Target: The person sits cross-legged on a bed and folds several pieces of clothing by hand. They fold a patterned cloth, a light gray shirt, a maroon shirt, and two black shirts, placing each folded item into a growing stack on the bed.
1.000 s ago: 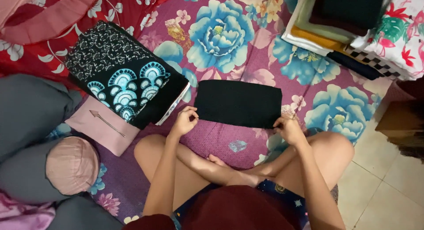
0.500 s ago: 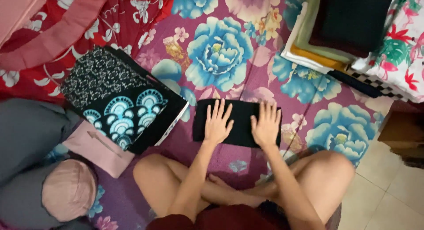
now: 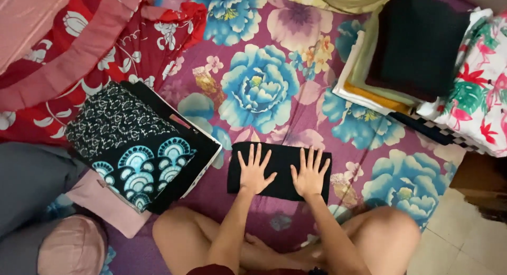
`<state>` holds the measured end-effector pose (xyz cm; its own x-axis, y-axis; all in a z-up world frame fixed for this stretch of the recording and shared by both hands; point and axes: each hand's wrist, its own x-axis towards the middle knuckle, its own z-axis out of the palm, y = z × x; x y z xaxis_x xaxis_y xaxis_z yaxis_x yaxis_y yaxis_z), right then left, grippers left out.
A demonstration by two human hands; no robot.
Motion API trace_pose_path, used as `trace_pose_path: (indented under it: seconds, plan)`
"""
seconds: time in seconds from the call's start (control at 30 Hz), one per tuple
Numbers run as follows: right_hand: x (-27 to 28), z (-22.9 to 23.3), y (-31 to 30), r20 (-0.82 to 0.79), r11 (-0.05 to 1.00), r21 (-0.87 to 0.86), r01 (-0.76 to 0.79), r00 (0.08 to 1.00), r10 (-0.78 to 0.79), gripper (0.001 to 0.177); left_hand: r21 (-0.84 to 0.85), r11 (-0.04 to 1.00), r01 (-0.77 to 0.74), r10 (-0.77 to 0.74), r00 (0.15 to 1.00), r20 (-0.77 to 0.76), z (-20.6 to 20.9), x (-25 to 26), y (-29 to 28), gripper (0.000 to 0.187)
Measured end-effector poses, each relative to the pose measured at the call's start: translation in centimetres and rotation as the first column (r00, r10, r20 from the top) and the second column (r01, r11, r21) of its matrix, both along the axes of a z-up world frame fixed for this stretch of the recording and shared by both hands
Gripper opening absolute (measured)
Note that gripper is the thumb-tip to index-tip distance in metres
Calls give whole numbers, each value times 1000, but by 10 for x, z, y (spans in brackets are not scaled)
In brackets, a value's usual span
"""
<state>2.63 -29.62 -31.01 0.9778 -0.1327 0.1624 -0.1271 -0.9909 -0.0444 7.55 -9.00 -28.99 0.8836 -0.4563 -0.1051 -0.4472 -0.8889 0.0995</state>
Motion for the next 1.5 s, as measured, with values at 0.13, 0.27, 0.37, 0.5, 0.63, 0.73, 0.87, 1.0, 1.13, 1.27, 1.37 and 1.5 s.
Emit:
trace_pose_path:
  seconds: [0.13, 0.27, 0.37, 0.5, 0.63, 0.73, 0.87, 1.0, 1.13, 1.27, 1.37, 1.5]
  plan:
    - [-11, 7, -7, -100, 997, 74, 13, 995, -6, 71, -27, 1000, 1, -3, 997, -74, 16, 4, -5, 82]
    - [-44, 29, 14, 206, 871, 491, 2, 971, -119, 37, -166, 985, 49, -28, 991, 130, 16, 29, -21, 55]
    - [-93, 1, 84, -216, 8, 965, 261, 814, -539, 13, -196, 975, 102, -133, 979, -155, -22, 49, -48, 61]
    - [-115, -15, 102, -684, -746, 636, 197, 592, -427, 50, -106, 986, 127, -147, 965, -218, 6, 53, -58, 68]
    - [-95, 7, 97, -735, -823, 553, 128, 540, -410, 81, -112, 993, 22, -62, 929, -364, 7, 54, -54, 58]
    - [-71, 29, 87, -728, -820, 541, 187, 592, -345, 71, -156, 983, -95, -2, 848, -530, 13, 74, -51, 61]
    - [-59, 26, 75, -663, -805, 592, 28, 585, -467, 60, -202, 923, -329, 76, 669, -739, 56, 91, -29, 69]
    - [-26, 91, 30, -652, -765, 629, 141, 631, -420, 64, -531, 633, -563, -20, 674, -738, 100, 88, -12, 51]
    - [30, 123, -14, -301, -611, 790, -42, 842, -447, 67, -782, 182, -596, -47, 789, -612, 147, 92, -8, 23]
    - [30, 192, -9, -20, -190, 980, -62, 916, -401, 67, -850, -148, -506, 55, 854, -518, 116, 75, 7, 37]
    - [11, 176, -11, -45, -143, 990, 0, 950, -308, 60, -783, -115, -611, 57, 783, -619, 81, 30, 23, 58]
    - [-43, 35, -18, -202, -51, 979, 196, 959, -200, 63, -713, 146, -685, 192, 727, -659, 25, -51, 49, 51]
